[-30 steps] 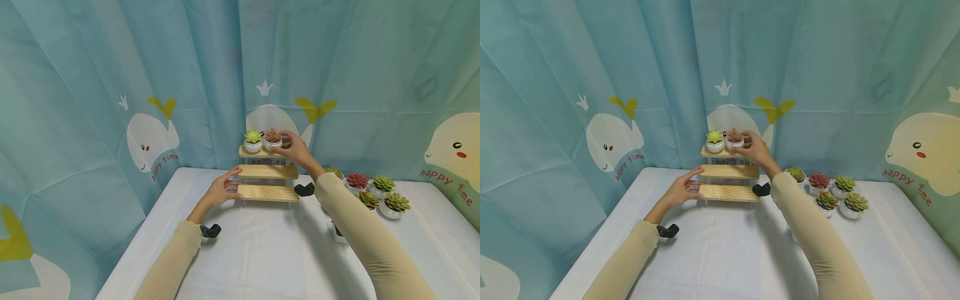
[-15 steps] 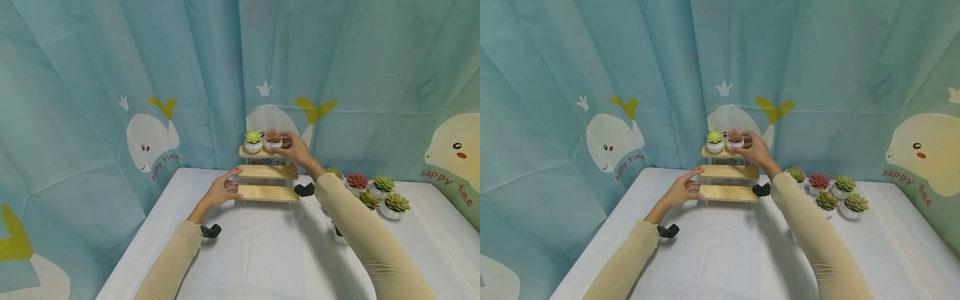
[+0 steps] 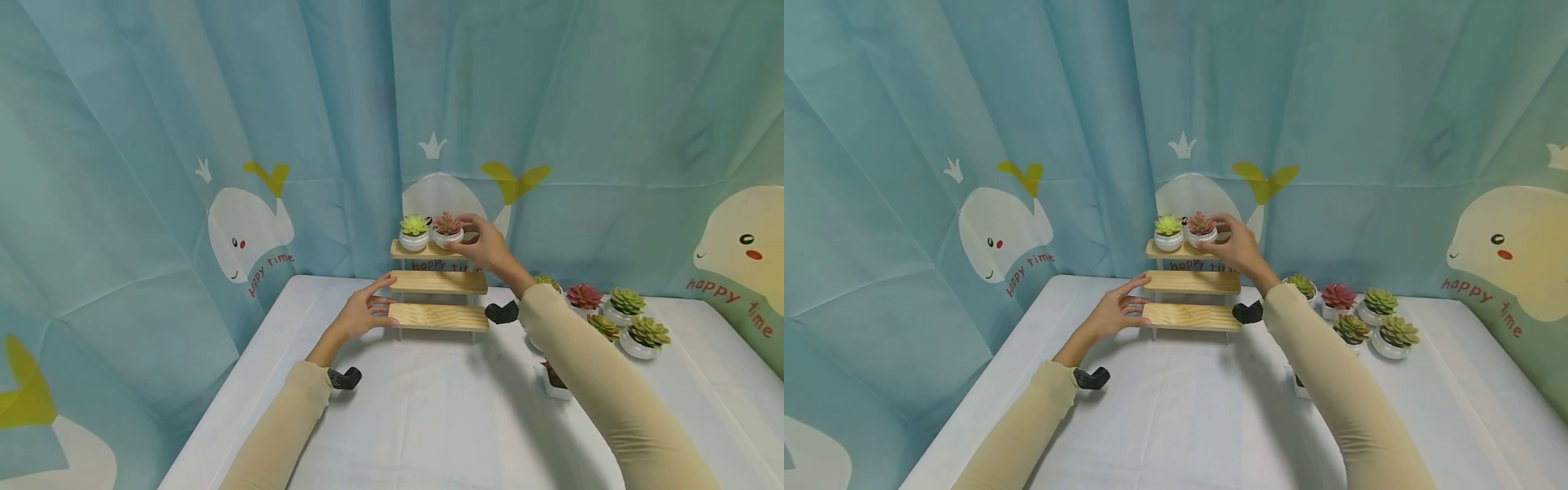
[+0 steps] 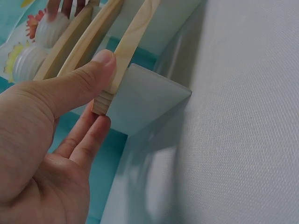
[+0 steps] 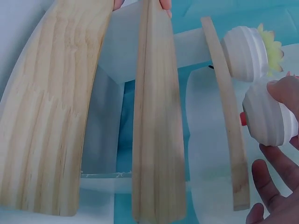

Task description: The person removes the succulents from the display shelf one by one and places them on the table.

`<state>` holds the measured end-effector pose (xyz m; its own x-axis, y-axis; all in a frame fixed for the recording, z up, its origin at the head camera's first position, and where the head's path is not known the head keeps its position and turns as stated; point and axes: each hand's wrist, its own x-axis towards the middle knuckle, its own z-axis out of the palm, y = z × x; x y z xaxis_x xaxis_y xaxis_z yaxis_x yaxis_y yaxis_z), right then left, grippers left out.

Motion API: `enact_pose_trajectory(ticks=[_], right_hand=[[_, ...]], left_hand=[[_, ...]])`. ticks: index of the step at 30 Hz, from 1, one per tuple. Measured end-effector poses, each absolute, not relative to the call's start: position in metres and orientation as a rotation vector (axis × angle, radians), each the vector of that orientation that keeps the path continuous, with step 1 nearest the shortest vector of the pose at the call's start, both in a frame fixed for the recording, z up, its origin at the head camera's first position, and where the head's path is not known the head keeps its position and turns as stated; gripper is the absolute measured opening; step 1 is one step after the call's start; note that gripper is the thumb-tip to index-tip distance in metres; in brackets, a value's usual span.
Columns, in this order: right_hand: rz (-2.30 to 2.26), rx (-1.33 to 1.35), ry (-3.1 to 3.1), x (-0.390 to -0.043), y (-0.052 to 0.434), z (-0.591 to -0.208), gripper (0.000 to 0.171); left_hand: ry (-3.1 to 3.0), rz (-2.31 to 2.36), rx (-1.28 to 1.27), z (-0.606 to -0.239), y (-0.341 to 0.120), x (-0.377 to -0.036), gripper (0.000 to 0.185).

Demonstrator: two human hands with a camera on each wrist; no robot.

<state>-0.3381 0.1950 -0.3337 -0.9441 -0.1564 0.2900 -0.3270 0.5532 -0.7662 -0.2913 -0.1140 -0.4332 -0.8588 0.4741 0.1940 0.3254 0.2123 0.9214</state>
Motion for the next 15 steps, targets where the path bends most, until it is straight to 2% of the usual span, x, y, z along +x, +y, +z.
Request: enact_pose_trajectory(ticks=[15], right_hand=[[1.338, 0.441, -2.599, -0.321, 0.209, -0.32, 0.067]], left_hand=[[2.342, 1.722, 0.78, -0.435, -0.114, -0.292, 0.091]])
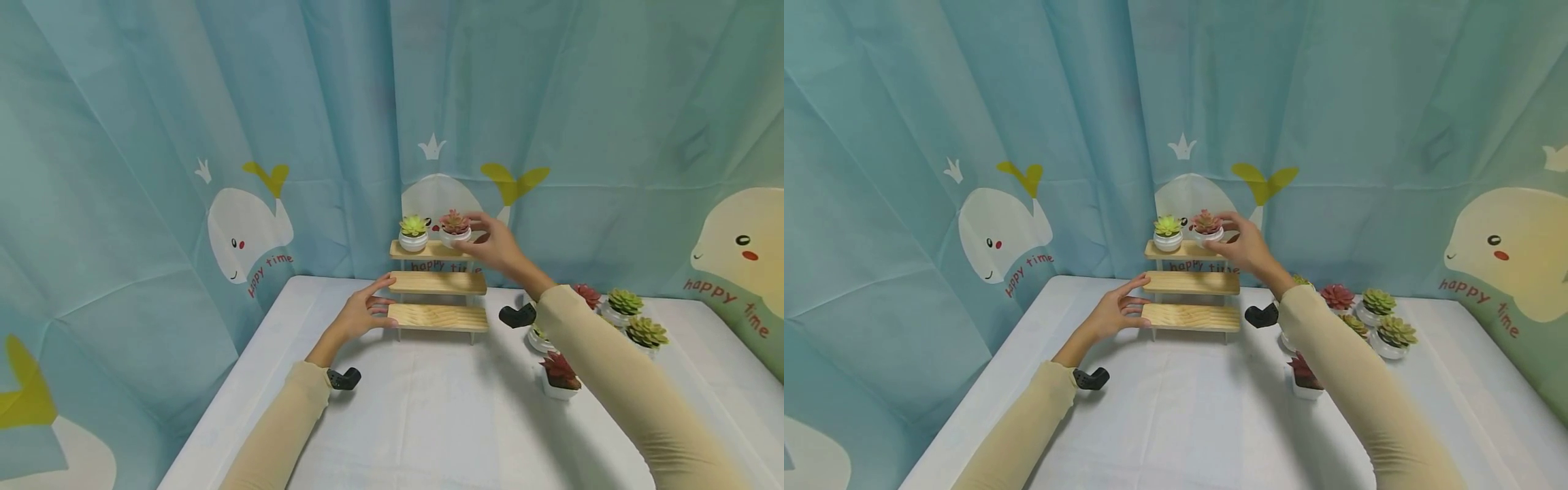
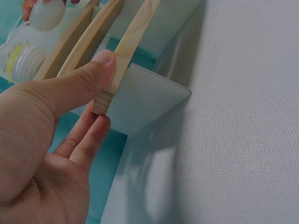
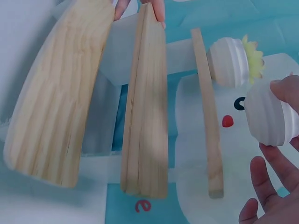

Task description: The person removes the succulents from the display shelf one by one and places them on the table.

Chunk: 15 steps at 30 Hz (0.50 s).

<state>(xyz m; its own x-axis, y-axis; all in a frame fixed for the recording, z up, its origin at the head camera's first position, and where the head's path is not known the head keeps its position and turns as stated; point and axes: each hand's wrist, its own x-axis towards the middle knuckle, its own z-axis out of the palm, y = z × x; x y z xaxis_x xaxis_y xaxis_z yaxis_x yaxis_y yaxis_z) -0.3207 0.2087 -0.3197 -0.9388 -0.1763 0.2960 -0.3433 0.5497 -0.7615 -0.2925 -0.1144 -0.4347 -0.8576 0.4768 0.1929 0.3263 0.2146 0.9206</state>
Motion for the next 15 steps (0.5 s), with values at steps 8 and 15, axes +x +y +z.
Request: enact_pose_trajectory(ticks=[8, 15], right_hand=[[1.336, 0.468, -2.6, -0.307, 0.221, -0.314, 0.068], [1.287, 0.481, -2.639, -0.293, 0.237, -0.311, 0.065]], left_hand=[[2.337, 1.729, 0.783, -0.433, -0.115, -0.291, 0.091], [2.328, 1.732, 0.787, -0.433, -0.115, -0.291, 0.091]])
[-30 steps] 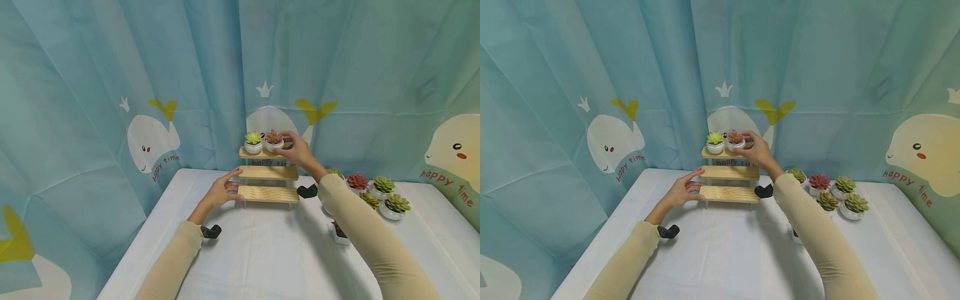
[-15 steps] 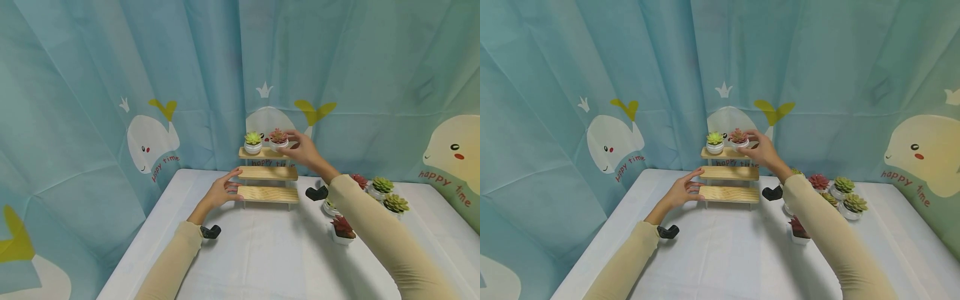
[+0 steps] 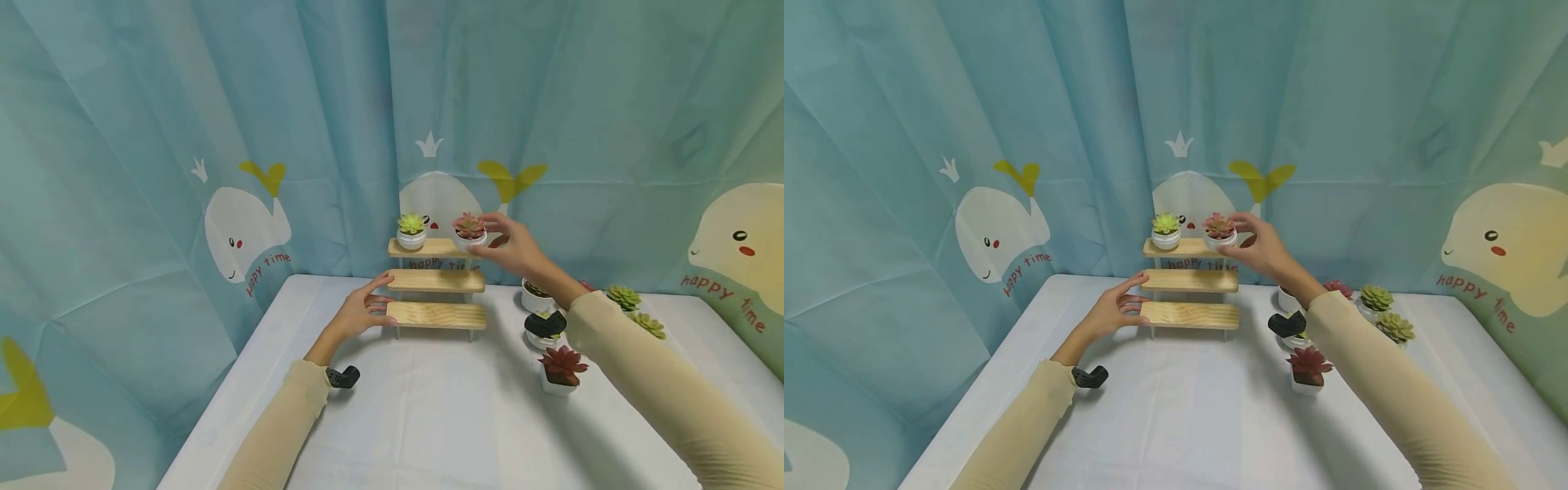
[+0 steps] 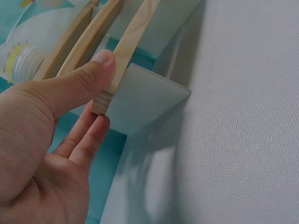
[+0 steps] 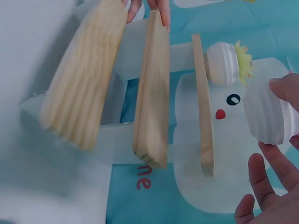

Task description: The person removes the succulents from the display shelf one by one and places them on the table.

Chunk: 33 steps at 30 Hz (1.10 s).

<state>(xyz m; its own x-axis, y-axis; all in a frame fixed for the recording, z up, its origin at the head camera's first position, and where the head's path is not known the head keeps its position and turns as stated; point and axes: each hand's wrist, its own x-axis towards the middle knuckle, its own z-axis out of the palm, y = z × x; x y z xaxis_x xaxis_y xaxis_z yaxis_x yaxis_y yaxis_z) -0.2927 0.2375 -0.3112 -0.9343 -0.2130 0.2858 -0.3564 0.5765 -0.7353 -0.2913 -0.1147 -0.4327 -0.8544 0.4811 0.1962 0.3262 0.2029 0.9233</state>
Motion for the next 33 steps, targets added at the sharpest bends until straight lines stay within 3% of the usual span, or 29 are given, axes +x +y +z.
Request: enact_pose_trajectory(ticks=[15, 33], right_hand=[[1.188, 0.451, -2.689, -0.236, 0.281, -0.308, 0.065], [1.147, 0.328, -2.684, -0.172, 0.35, -0.332, 0.061]], left_hand=[[2.345, 1.716, 0.769, -0.432, -0.115, -0.293, 0.091], [2.331, 1.732, 0.776, -0.434, -0.115, -0.292, 0.09]])
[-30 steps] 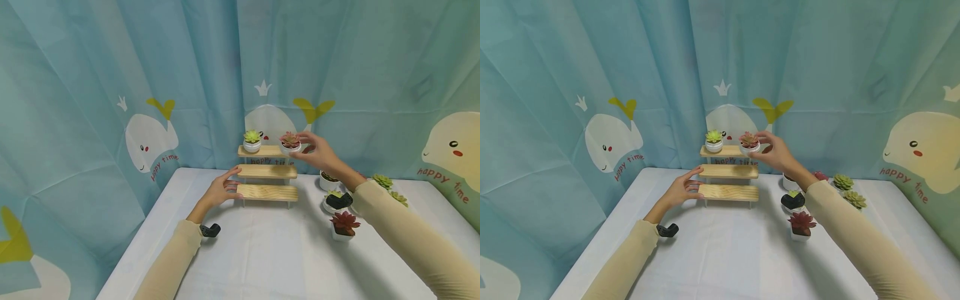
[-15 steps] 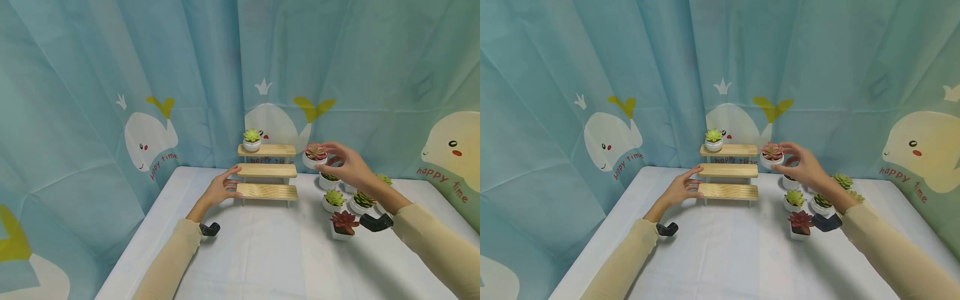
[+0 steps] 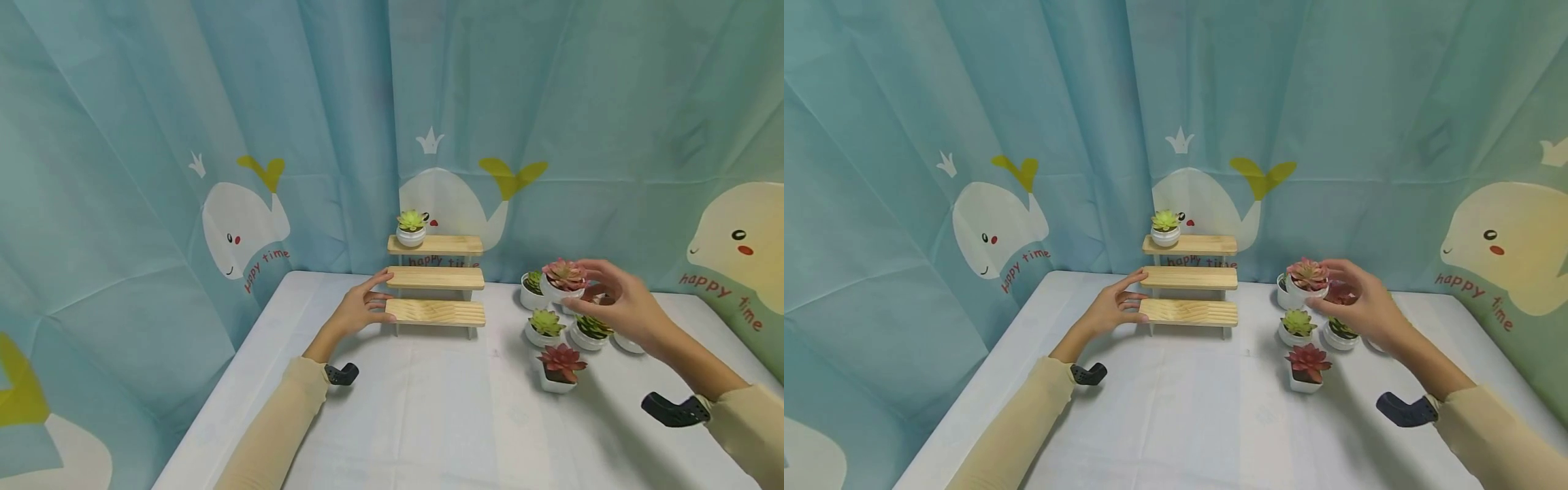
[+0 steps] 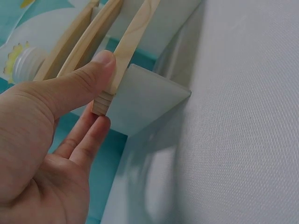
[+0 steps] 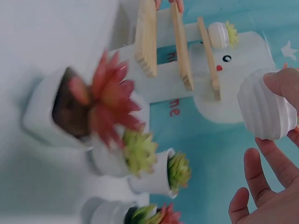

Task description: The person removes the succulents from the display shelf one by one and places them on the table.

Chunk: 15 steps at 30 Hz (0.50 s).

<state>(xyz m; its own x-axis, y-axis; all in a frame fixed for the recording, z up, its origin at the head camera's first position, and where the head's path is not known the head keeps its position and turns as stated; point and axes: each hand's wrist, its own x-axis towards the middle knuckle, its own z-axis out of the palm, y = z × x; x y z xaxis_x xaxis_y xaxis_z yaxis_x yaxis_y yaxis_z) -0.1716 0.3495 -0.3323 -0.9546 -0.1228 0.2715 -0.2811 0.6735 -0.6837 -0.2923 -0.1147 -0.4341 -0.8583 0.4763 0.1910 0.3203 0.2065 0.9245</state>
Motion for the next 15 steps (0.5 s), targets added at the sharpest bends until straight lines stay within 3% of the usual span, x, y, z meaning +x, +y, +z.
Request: enact_pose_trajectory(ticks=[15], right_hand=[[1.19, 0.209, -2.681, -0.134, 0.392, -0.38, 0.057]], left_hand=[[2.327, 1.724, 0.764, -0.431, -0.115, -0.291, 0.09]])
